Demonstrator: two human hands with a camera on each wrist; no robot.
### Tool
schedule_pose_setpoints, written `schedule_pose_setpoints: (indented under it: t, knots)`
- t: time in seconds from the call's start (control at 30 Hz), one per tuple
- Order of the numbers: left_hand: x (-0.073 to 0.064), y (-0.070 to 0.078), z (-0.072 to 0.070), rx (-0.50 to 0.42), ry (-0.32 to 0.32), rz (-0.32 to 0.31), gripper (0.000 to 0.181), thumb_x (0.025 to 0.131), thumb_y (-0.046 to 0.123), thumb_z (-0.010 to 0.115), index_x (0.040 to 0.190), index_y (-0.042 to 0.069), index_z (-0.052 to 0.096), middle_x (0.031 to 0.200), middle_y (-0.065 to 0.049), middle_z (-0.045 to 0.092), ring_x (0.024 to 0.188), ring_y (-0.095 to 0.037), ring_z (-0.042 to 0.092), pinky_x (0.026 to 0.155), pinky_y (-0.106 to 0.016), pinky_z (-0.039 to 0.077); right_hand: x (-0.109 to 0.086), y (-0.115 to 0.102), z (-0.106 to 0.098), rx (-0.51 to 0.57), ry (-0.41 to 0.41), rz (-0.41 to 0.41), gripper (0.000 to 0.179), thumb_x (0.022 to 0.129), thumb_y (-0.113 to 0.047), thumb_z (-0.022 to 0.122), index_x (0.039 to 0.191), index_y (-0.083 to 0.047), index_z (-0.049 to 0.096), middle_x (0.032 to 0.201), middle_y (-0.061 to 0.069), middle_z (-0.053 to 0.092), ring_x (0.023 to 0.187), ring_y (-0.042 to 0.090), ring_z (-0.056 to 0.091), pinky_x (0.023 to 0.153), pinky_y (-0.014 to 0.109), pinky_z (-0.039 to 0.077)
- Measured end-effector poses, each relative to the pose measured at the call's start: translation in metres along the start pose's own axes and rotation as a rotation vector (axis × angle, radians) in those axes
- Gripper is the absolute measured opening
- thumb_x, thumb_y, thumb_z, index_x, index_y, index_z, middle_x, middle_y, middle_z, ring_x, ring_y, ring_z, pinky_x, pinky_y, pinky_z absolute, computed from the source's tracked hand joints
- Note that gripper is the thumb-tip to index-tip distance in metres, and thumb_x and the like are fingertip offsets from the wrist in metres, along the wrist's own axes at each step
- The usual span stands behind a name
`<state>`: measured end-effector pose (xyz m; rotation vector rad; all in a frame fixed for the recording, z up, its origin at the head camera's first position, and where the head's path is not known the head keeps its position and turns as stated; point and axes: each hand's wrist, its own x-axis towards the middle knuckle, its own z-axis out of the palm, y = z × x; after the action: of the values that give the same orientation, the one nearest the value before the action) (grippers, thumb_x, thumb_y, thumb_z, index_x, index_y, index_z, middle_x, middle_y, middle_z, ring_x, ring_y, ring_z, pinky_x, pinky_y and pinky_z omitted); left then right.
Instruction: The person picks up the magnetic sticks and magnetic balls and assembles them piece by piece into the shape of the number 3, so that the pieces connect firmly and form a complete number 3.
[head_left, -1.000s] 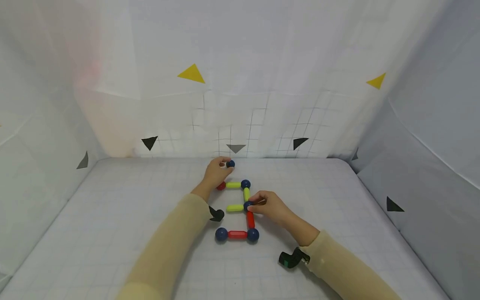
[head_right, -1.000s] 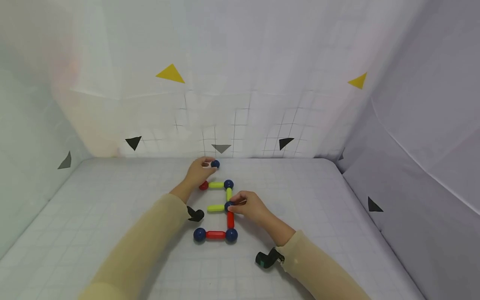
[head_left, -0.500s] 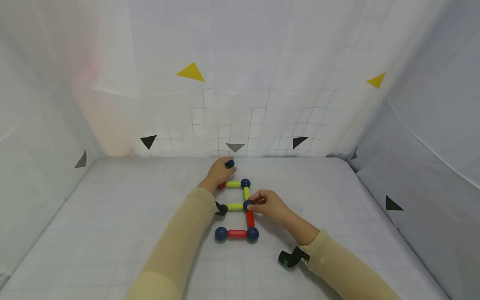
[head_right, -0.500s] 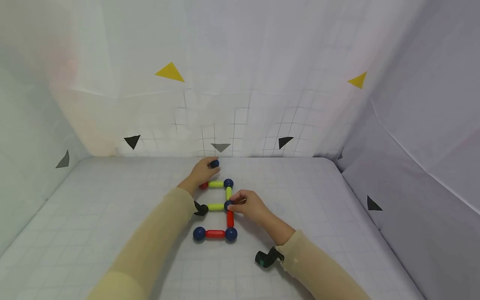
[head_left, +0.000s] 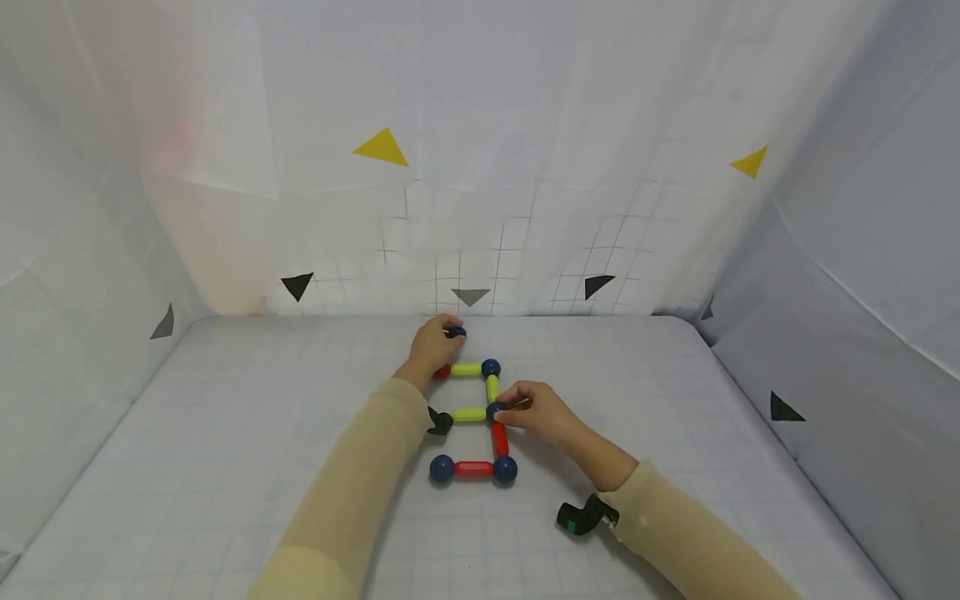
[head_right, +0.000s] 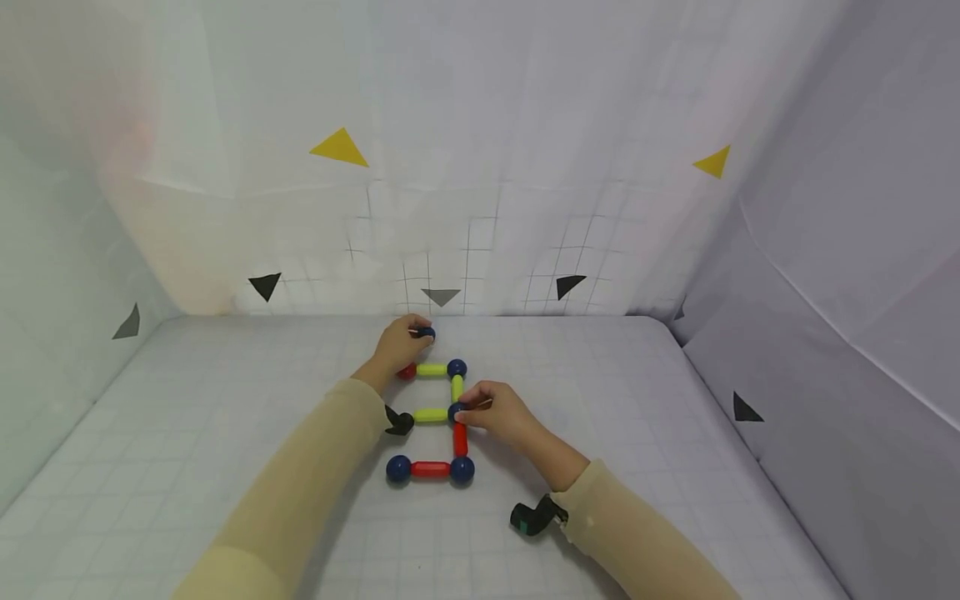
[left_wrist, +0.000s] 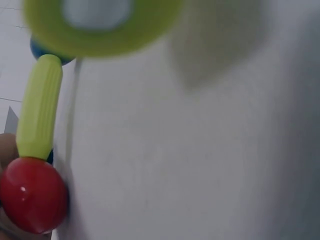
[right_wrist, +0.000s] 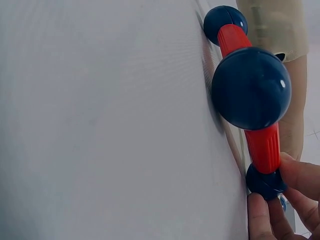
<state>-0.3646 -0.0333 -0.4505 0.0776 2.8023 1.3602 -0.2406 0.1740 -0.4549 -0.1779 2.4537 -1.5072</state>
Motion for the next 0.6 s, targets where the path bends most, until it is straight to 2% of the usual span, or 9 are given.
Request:
schedule_pose_setpoints:
  t: [0.2, 0.3, 0.5, 0.6]
  knots:
    - [-0.002, -0.002, 0.001, -0.022, 0.007, -0.039, 0.026, 0.094, 0.022, 0.07, 0.119, 0.015, 0.063, 0.131, -0.01, 0.061, 0.122, -0.029, 0.054, 0.105, -0.045, 0.043, -0.001, -0.001, 0.001, -0.019, -0.001, 0.01, 0.021, 0.087, -0.012, 0.079, 0.105, -0.007, 0.07, 0.105, 0.005, 0.068, 0.095, 0.02, 0.063, 0.079, 0.032, 0.055]
    - [-0.005, -0.003, -0.001, -0.026, 0.012, -0.038, 0.027, 0.094, 0.023, 0.07, 0.119, 0.015, 0.064, 0.131, -0.01, 0.061, 0.122, -0.029, 0.054, 0.106, -0.045, 0.043, 0.0, -0.001, 0.002, -0.019, 0.001, 0.013, 0.021, 0.087, -0.013, 0.079, 0.105, -0.008, 0.07, 0.105, 0.004, 0.067, 0.095, 0.02, 0.063, 0.079, 0.032, 0.055]
    - [-0.01, -0.004, -0.008, -0.033, 0.017, -0.011, 0.032, 0.094, 0.026, 0.071, 0.124, 0.016, 0.066, 0.131, -0.008, 0.062, 0.124, -0.028, 0.054, 0.108, -0.044, 0.041, 0.001, 0.0, 0.001, -0.031, 0.006, 0.016, 0.022, 0.087, -0.015, 0.08, 0.105, -0.009, 0.07, 0.105, 0.003, 0.067, 0.096, 0.019, 0.063, 0.08, 0.033, 0.056]
    - [-0.012, -0.005, -0.011, -0.054, 0.015, 0.019, 0.035, 0.093, 0.027, 0.071, 0.126, 0.015, 0.067, 0.128, -0.008, 0.062, 0.12, -0.027, 0.056, 0.105, -0.043, 0.043, 0.001, 0.0, 0.001, -0.035, 0.007, 0.031, 0.021, 0.087, -0.016, 0.08, 0.106, -0.01, 0.07, 0.107, 0.003, 0.067, 0.097, 0.02, 0.063, 0.081, 0.033, 0.056]
